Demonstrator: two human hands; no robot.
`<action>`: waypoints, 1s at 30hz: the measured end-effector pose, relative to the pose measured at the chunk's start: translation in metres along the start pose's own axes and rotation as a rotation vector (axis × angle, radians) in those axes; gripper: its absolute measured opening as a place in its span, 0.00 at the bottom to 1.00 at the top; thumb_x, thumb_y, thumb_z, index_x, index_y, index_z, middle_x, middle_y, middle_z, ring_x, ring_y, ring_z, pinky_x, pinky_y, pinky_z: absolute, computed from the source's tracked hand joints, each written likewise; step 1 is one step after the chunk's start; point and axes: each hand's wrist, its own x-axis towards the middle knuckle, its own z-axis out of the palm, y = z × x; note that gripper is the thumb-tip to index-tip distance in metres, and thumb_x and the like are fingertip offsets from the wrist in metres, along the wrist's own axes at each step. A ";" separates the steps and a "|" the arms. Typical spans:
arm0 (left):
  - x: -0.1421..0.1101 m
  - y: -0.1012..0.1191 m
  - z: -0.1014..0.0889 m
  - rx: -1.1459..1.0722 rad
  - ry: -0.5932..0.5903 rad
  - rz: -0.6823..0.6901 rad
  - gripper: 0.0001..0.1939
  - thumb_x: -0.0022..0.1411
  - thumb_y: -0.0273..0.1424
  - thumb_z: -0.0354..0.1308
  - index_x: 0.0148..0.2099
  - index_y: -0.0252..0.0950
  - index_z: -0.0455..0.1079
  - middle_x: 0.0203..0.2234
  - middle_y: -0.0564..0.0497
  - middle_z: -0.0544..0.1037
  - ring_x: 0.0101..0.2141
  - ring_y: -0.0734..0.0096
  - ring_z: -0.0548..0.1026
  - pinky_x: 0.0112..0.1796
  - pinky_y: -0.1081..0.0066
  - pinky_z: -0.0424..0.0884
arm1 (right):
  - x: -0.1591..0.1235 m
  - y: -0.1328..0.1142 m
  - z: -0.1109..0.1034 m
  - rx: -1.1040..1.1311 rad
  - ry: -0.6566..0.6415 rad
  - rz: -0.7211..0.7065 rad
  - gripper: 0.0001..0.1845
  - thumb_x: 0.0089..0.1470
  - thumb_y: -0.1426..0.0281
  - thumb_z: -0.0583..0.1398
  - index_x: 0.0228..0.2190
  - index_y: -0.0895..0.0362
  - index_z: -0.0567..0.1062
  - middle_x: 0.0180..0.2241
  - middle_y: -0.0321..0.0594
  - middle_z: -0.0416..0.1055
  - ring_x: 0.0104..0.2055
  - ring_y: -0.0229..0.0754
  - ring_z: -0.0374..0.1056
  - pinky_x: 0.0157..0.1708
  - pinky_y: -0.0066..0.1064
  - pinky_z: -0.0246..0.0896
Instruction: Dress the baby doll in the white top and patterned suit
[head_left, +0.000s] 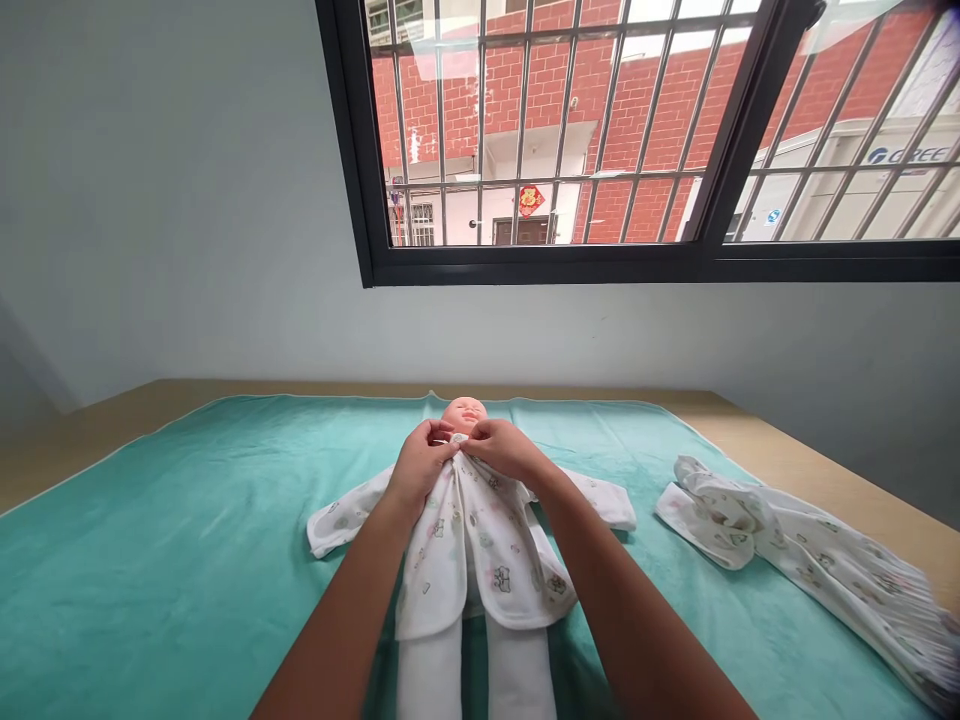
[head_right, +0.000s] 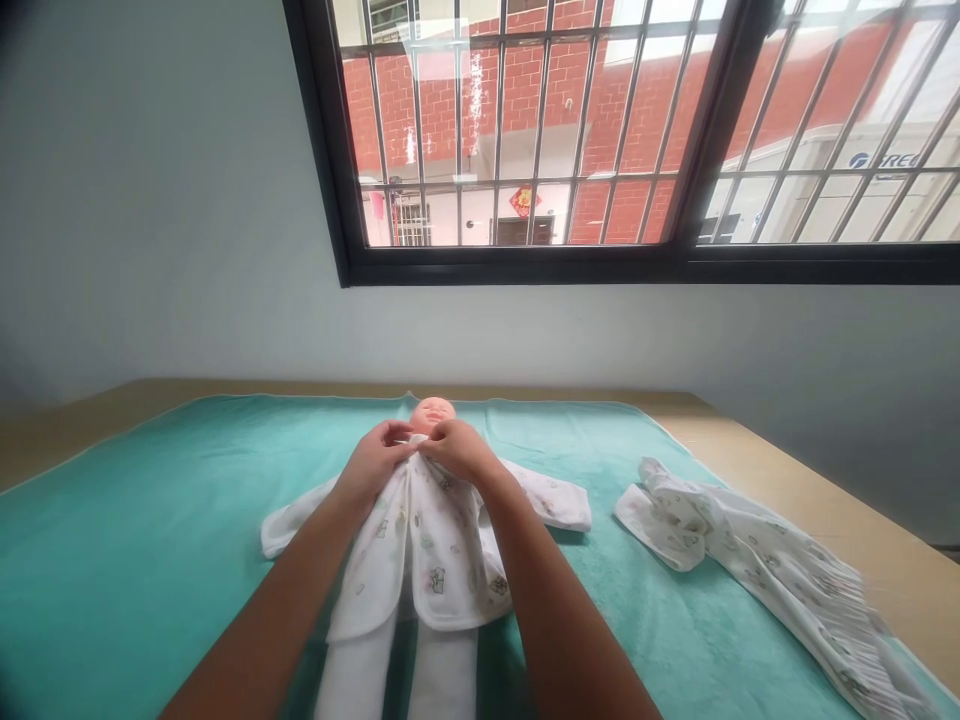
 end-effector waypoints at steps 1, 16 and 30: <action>0.001 -0.001 0.000 -0.004 0.004 0.001 0.14 0.48 0.25 0.60 0.40 0.34 0.68 0.35 0.49 0.75 0.34 0.69 0.73 0.35 0.71 0.66 | 0.000 -0.001 0.001 -0.003 0.014 -0.007 0.14 0.46 0.59 0.60 0.20 0.55 0.66 0.23 0.31 0.64 0.28 0.36 0.59 0.25 0.26 0.49; 0.001 0.002 -0.007 0.131 0.027 0.028 0.10 0.52 0.35 0.60 0.35 0.35 0.69 0.32 0.50 0.76 0.31 0.71 0.72 0.33 0.72 0.66 | -0.013 -0.014 -0.012 0.072 -0.023 0.052 0.12 0.50 0.62 0.57 0.20 0.56 0.66 0.20 0.32 0.63 0.22 0.34 0.57 0.23 0.26 0.48; -0.014 0.029 -0.035 0.557 -0.418 0.052 0.10 0.49 0.37 0.60 0.33 0.40 0.76 0.29 0.53 0.76 0.28 0.69 0.70 0.26 0.72 0.60 | -0.044 -0.070 -0.017 -0.411 -0.329 0.140 0.14 0.45 0.64 0.62 0.15 0.55 0.67 0.15 0.38 0.68 0.21 0.41 0.65 0.23 0.31 0.53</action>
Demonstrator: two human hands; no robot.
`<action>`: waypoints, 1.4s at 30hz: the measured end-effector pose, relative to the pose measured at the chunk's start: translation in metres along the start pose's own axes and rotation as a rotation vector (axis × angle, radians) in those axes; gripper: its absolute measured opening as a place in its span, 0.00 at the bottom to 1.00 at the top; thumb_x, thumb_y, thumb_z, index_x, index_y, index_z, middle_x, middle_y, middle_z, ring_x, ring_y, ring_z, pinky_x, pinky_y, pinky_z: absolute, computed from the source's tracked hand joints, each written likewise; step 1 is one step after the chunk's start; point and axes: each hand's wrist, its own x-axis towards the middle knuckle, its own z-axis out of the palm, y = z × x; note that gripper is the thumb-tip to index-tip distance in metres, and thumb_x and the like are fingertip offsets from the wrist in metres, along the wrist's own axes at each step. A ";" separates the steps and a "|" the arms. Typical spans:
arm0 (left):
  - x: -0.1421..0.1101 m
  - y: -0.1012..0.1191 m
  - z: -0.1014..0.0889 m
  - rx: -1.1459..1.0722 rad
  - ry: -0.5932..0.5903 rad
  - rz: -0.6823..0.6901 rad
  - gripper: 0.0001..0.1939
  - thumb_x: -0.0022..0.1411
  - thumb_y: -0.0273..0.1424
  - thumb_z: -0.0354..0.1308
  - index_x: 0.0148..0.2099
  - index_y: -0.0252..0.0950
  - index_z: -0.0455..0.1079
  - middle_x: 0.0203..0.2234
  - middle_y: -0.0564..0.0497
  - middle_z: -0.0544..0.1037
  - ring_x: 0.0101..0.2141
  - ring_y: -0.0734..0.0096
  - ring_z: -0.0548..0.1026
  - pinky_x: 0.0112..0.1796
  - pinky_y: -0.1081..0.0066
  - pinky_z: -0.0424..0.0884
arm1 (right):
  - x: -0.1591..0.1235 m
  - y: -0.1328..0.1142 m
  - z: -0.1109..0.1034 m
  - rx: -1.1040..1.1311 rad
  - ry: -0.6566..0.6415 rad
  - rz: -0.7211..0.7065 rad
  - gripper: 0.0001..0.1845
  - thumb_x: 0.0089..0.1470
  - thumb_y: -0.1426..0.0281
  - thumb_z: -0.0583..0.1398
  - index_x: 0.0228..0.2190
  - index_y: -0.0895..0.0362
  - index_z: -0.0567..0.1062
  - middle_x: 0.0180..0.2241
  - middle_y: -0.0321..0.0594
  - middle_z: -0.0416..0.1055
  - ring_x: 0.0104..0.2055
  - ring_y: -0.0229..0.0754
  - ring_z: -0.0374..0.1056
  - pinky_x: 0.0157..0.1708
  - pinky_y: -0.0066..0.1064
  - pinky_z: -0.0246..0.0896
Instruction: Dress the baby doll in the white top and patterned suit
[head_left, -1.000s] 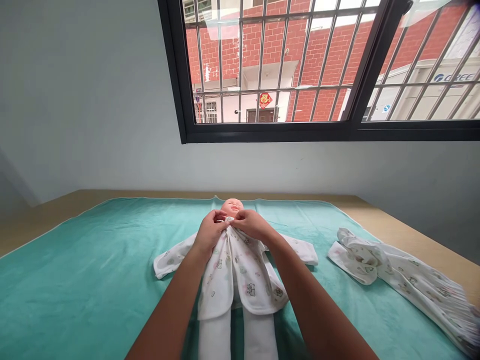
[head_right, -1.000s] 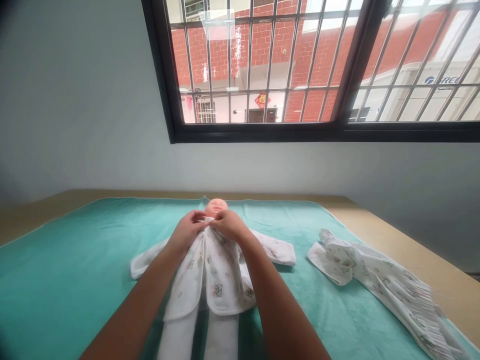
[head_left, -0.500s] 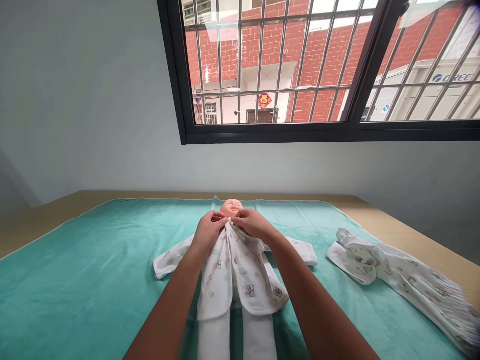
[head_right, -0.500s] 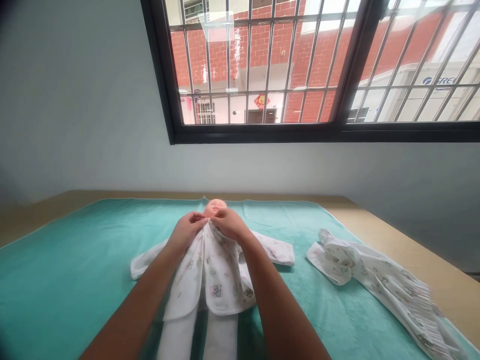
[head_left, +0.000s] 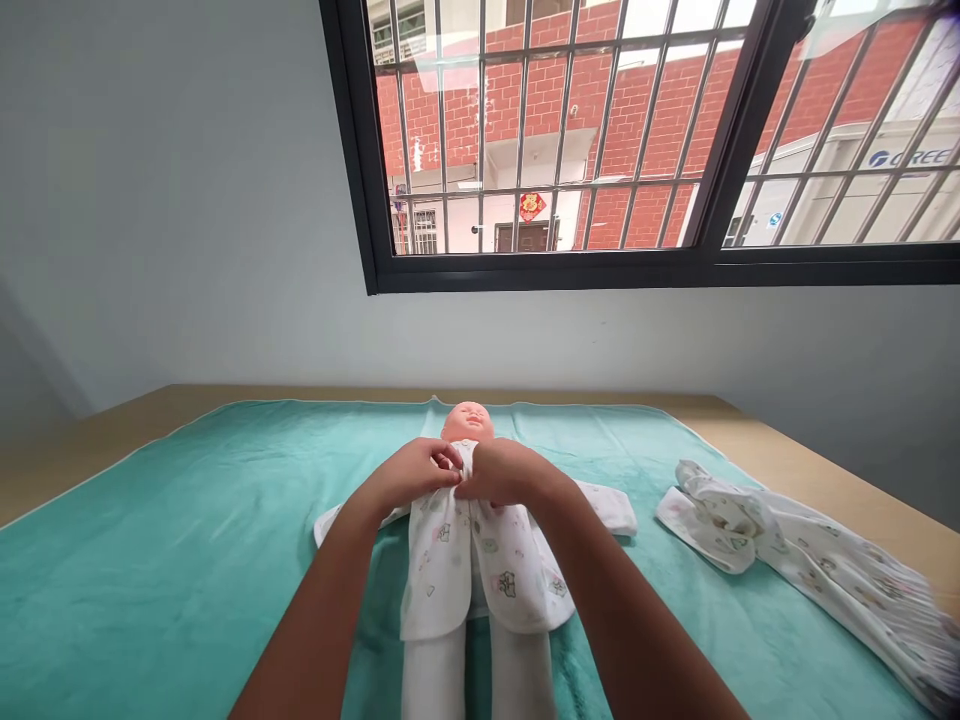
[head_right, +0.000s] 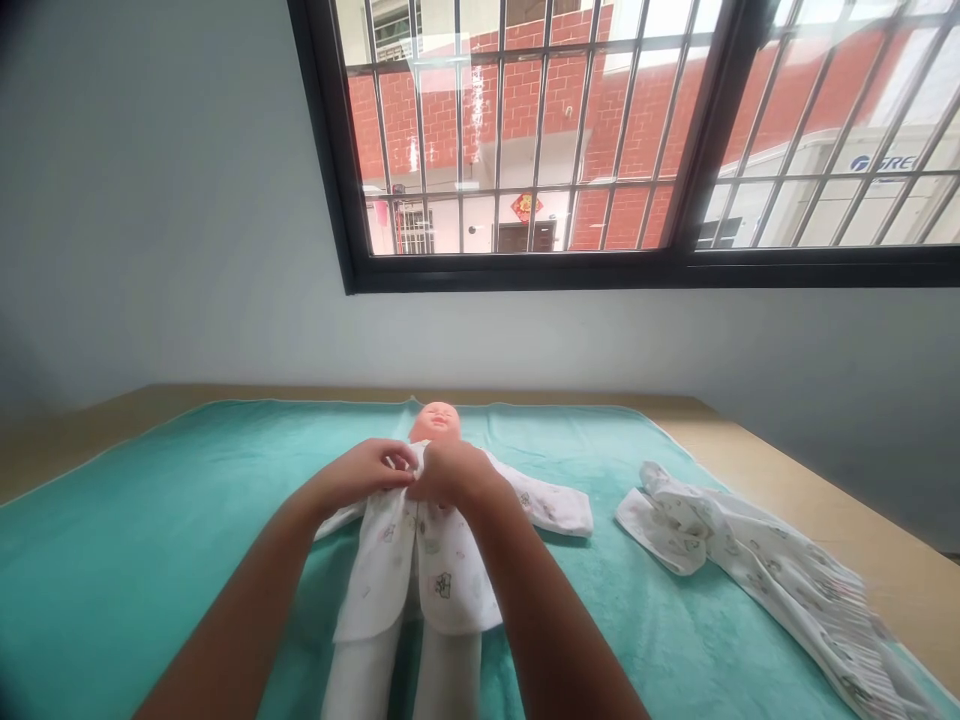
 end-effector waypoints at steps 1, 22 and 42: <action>0.001 0.001 0.002 0.004 -0.016 0.013 0.10 0.49 0.37 0.60 0.33 0.40 0.76 0.30 0.52 0.76 0.29 0.68 0.71 0.27 0.72 0.60 | -0.001 0.001 -0.001 0.005 -0.027 -0.009 0.13 0.45 0.65 0.62 0.14 0.55 0.68 0.16 0.38 0.69 0.22 0.41 0.65 0.23 0.31 0.53; -0.012 0.014 -0.005 -0.273 -0.068 0.015 0.12 0.52 0.40 0.61 0.28 0.37 0.68 0.26 0.54 0.68 0.28 0.72 0.65 0.31 0.73 0.61 | 0.003 0.010 -0.004 0.182 0.071 -0.028 0.15 0.44 0.72 0.59 0.13 0.56 0.61 0.16 0.39 0.68 0.23 0.42 0.67 0.24 0.31 0.57; -0.010 0.013 0.000 -0.376 -0.105 -0.007 0.11 0.47 0.37 0.62 0.22 0.37 0.66 0.21 0.54 0.65 0.26 0.72 0.61 0.27 0.73 0.55 | 0.010 0.044 -0.007 0.762 -0.181 -0.191 0.12 0.50 0.65 0.60 0.23 0.60 0.76 0.26 0.43 0.77 0.29 0.39 0.74 0.30 0.26 0.67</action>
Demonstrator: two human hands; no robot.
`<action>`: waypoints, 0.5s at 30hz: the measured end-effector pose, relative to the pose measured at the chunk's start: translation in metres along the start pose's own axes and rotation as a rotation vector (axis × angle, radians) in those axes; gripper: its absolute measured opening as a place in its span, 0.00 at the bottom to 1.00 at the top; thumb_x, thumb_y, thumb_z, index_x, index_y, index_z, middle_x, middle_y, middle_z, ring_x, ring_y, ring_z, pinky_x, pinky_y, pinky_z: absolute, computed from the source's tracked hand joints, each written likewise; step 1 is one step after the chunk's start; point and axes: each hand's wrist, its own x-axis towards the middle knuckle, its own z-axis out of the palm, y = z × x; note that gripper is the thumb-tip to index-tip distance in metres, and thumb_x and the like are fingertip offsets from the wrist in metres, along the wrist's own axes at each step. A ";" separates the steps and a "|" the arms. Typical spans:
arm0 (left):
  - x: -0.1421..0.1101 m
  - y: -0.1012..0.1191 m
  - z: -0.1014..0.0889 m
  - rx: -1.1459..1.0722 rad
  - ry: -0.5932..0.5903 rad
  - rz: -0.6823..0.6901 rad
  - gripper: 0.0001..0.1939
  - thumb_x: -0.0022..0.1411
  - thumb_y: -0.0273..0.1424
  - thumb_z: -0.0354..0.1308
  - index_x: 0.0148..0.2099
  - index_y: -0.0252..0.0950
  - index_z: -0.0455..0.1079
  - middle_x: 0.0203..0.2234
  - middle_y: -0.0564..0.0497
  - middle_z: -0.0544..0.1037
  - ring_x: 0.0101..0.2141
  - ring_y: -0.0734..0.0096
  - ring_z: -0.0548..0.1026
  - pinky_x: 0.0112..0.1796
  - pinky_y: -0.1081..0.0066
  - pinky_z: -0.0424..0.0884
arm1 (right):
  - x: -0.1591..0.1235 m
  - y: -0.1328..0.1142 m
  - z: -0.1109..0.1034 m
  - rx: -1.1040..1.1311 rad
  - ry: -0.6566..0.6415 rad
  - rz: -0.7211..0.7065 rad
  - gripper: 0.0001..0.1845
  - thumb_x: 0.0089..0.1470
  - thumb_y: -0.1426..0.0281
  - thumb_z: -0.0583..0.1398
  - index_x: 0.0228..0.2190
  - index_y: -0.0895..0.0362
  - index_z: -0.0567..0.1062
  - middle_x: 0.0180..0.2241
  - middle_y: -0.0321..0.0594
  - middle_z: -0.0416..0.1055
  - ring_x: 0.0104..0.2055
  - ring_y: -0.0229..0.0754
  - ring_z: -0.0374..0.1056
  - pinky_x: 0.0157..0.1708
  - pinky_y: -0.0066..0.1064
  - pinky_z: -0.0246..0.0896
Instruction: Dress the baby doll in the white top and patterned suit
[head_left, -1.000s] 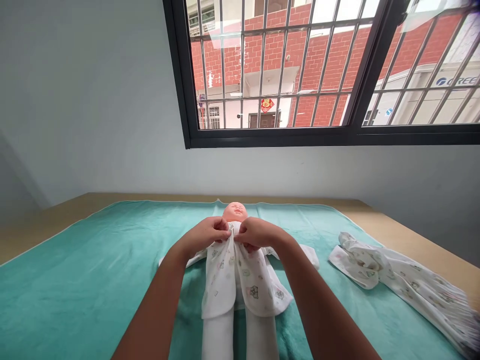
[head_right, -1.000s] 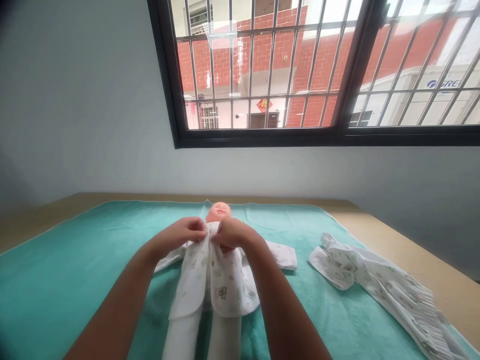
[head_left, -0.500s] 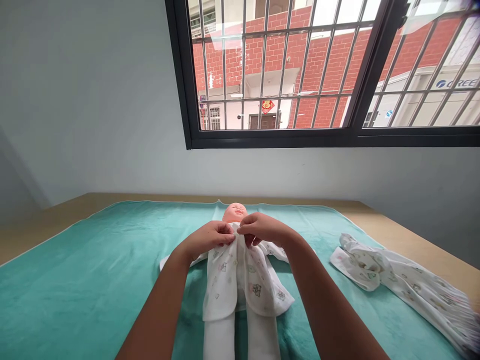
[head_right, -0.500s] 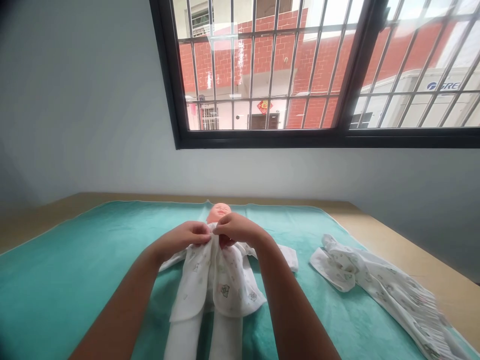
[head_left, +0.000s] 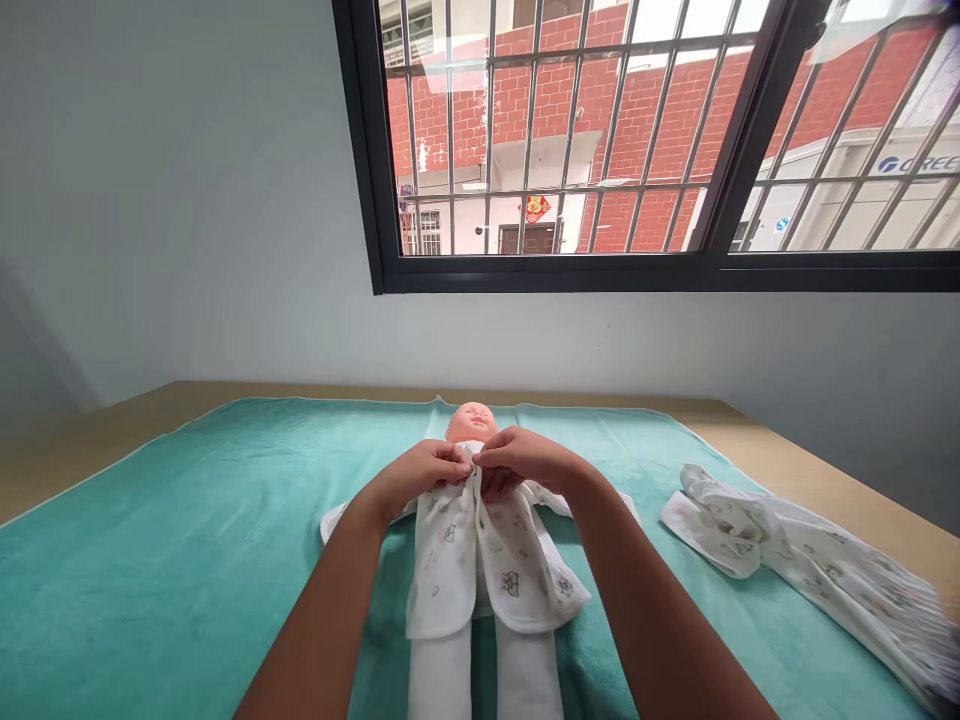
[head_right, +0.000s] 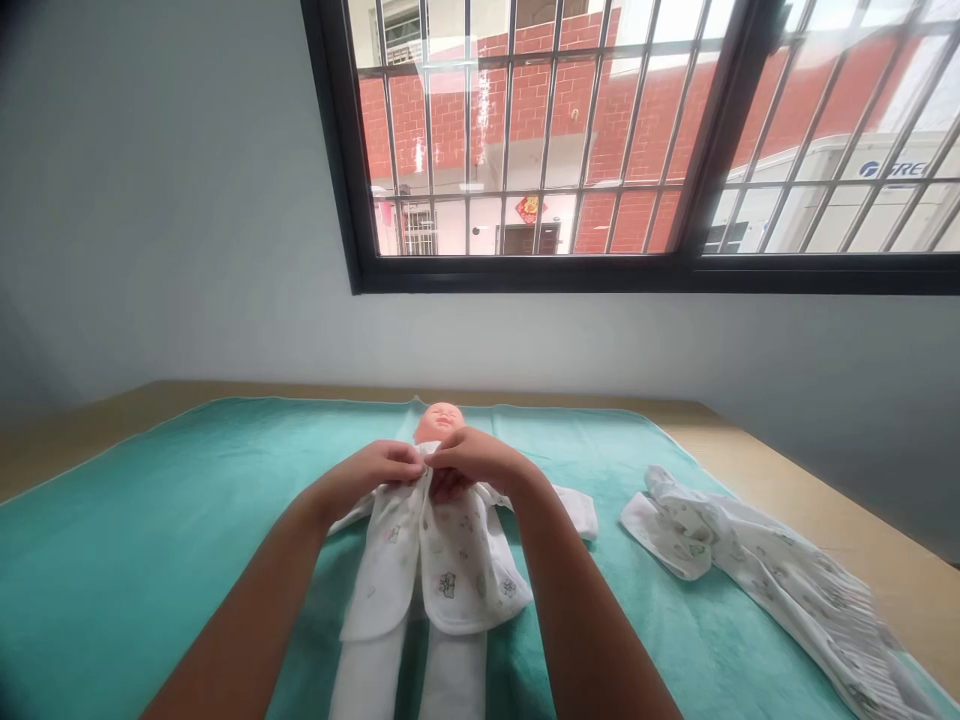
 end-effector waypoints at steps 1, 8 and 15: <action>0.000 0.000 0.000 0.002 0.010 -0.007 0.11 0.47 0.37 0.62 0.22 0.37 0.66 0.20 0.55 0.65 0.25 0.72 0.60 0.27 0.73 0.54 | -0.001 -0.001 -0.001 -0.009 -0.015 0.004 0.12 0.51 0.65 0.60 0.24 0.61 0.77 0.28 0.44 0.78 0.29 0.38 0.73 0.30 0.26 0.68; 0.004 -0.003 0.001 0.020 0.036 -0.013 0.11 0.47 0.35 0.62 0.22 0.37 0.64 0.20 0.56 0.63 0.24 0.74 0.57 0.26 0.73 0.52 | -0.002 0.001 -0.005 -0.186 -0.070 -0.080 0.06 0.47 0.69 0.61 0.28 0.57 0.78 0.27 0.34 0.75 0.29 0.36 0.70 0.28 0.23 0.62; 0.003 -0.003 0.004 0.048 0.061 0.008 0.13 0.49 0.37 0.60 0.21 0.36 0.64 0.20 0.56 0.61 0.24 0.76 0.55 0.25 0.72 0.49 | 0.009 0.010 0.000 -0.417 0.117 -0.154 0.06 0.44 0.66 0.61 0.23 0.56 0.71 0.23 0.31 0.69 0.25 0.35 0.63 0.23 0.25 0.53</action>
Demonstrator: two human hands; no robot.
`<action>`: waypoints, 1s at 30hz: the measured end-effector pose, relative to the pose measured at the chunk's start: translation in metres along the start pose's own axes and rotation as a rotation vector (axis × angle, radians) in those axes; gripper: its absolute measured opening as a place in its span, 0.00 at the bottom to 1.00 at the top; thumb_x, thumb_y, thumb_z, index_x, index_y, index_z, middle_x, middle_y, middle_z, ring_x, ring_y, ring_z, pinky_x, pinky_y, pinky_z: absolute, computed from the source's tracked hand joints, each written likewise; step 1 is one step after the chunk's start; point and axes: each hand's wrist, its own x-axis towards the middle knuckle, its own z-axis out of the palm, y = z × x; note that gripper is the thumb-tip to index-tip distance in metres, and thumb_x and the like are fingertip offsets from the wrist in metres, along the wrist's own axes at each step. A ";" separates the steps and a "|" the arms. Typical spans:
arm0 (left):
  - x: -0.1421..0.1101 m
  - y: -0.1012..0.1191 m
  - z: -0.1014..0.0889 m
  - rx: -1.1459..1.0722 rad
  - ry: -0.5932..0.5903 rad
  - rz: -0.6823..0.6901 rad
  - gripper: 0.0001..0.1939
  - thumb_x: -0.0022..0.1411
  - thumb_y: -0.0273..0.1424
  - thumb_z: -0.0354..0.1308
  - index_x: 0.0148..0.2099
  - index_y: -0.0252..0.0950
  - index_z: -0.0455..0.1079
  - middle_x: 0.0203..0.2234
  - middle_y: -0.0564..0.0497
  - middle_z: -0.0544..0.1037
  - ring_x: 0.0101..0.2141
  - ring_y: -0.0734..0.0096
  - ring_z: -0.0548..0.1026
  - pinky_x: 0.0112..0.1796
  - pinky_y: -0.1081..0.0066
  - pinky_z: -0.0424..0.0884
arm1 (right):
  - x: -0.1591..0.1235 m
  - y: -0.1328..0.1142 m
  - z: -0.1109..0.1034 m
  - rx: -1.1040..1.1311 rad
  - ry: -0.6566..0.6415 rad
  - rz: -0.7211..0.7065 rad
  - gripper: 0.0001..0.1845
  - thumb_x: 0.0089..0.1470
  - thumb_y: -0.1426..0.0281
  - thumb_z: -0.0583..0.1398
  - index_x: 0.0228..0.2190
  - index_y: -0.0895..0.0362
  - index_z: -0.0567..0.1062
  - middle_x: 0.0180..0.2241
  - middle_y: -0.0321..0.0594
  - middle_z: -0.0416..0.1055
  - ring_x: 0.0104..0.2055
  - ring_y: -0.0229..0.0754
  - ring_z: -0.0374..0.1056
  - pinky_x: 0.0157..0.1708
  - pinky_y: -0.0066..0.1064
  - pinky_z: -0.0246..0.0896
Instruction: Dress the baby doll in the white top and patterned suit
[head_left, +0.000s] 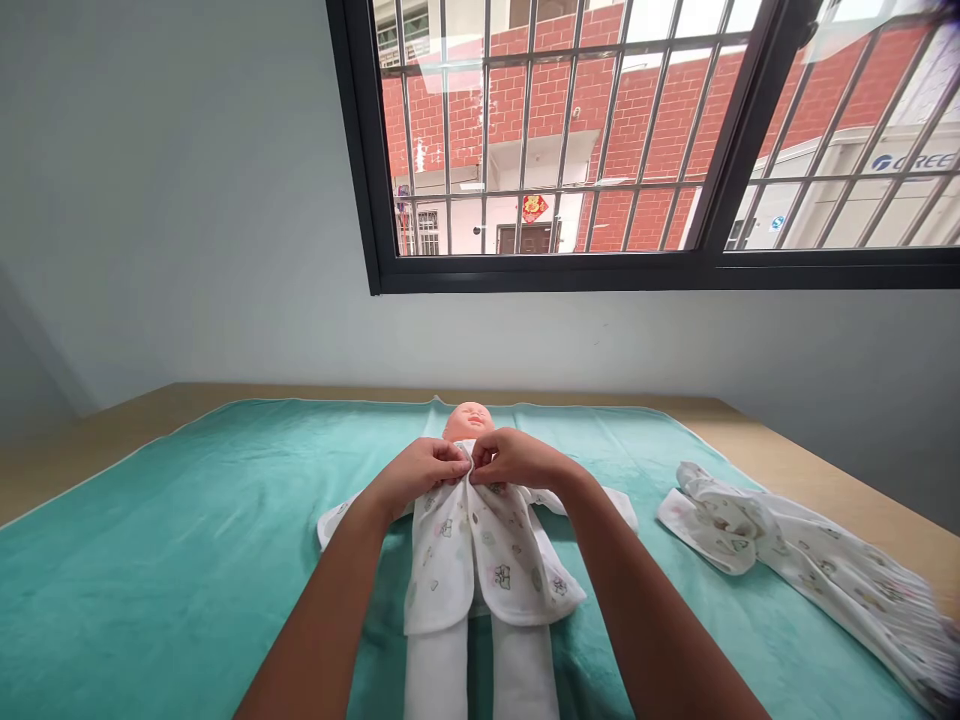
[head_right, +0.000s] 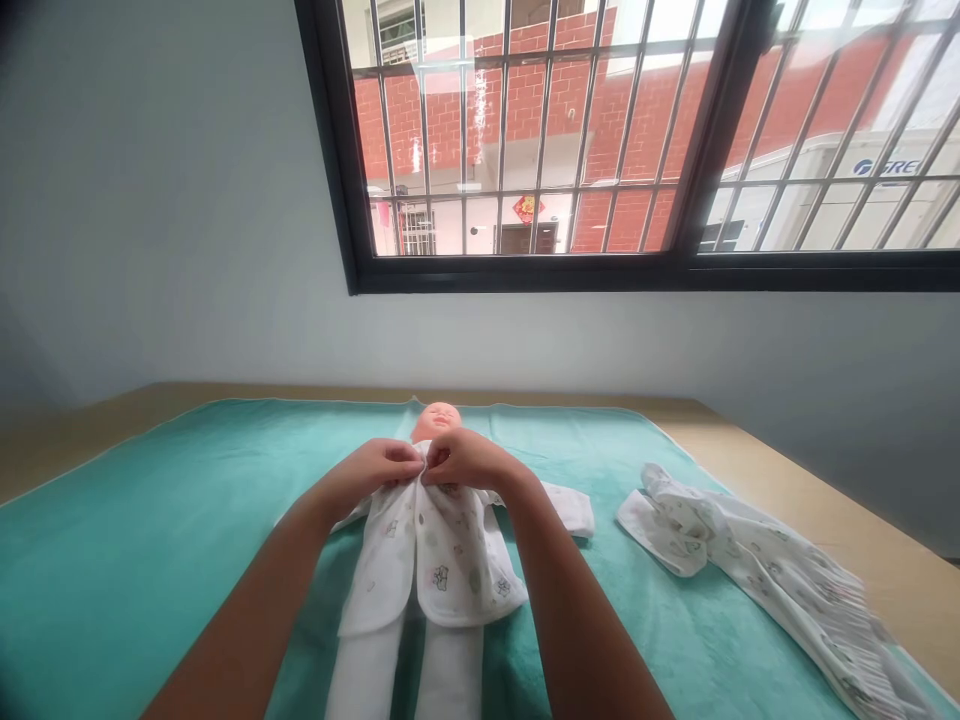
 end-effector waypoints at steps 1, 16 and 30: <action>-0.001 0.001 0.000 0.009 0.001 0.008 0.14 0.50 0.39 0.60 0.22 0.36 0.65 0.20 0.56 0.62 0.24 0.75 0.55 0.25 0.72 0.49 | 0.001 0.000 0.001 -0.025 0.013 -0.008 0.07 0.44 0.66 0.61 0.22 0.56 0.71 0.22 0.30 0.68 0.24 0.35 0.63 0.22 0.25 0.52; 0.003 -0.003 0.000 0.122 0.050 0.044 0.09 0.52 0.35 0.59 0.27 0.33 0.71 0.23 0.54 0.70 0.26 0.75 0.64 0.26 0.74 0.55 | 0.004 -0.003 0.000 0.094 -0.037 0.075 0.13 0.48 0.60 0.60 0.23 0.58 0.76 0.25 0.37 0.74 0.26 0.37 0.68 0.26 0.25 0.61; 0.003 -0.004 0.001 0.023 0.054 0.099 0.06 0.50 0.30 0.60 0.33 0.34 0.72 0.26 0.52 0.75 0.29 0.71 0.70 0.31 0.73 0.64 | 0.003 -0.019 0.007 -0.051 0.074 0.166 0.09 0.42 0.70 0.58 0.15 0.57 0.72 0.17 0.36 0.69 0.21 0.36 0.61 0.19 0.28 0.50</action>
